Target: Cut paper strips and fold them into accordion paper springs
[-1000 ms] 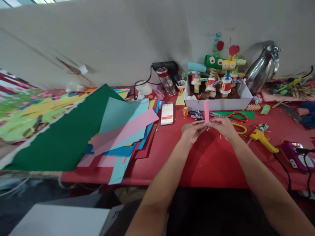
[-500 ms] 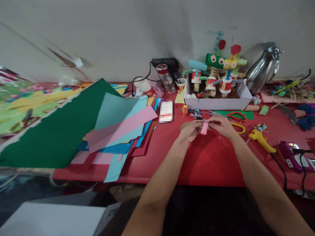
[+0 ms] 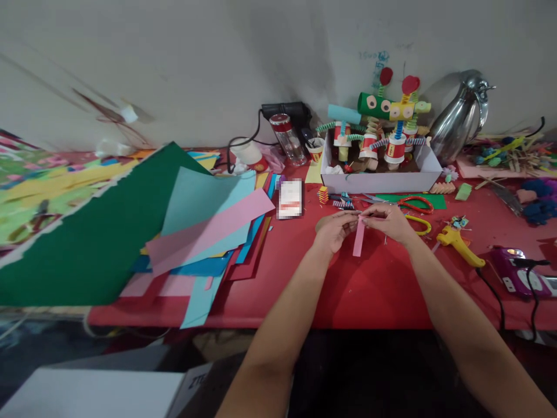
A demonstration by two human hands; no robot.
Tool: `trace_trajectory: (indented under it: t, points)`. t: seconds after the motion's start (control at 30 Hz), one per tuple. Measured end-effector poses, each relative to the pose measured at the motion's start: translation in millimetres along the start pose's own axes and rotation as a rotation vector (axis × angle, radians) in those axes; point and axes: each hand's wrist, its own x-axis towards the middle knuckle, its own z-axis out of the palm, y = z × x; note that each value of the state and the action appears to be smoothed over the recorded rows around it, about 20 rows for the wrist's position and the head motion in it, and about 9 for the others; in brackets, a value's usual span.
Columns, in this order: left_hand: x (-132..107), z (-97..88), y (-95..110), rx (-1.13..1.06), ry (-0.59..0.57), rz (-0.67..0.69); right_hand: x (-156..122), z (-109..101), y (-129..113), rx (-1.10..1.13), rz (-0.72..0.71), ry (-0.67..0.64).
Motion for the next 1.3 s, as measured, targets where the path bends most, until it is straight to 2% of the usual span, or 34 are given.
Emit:
trace_trajectory:
  t: [0.2,0.37,0.5,0.63,0.8,1.13,1.3]
  points:
    - [-2,1.4,0,-0.009,-0.009,0.043,-1,2,-3,0.020,0.009,0.005]
    - [-4,5.3,-1,-0.081,-0.021,0.158,-3,13,-3,0.134,0.078,0.209]
    - [-9,8.5,0,-0.092,-0.046,0.233,-6,19,-4,0.188,0.119,0.250]
    - [-10,8.9,0,-0.058,-0.047,0.310,-9,18,-8,0.063,-0.010,0.281]
    - [-9,8.4,-2,-0.004,0.025,0.382,-11,18,-14,-0.059,-0.164,0.284]
    - [-8,4.0,-4,0.097,0.056,0.600,-11,20,-17,-0.070,-0.291,0.287]
    - [-9,4.6,-3,0.040,0.013,0.583,-12,21,-21,-0.010,-0.303,0.258]
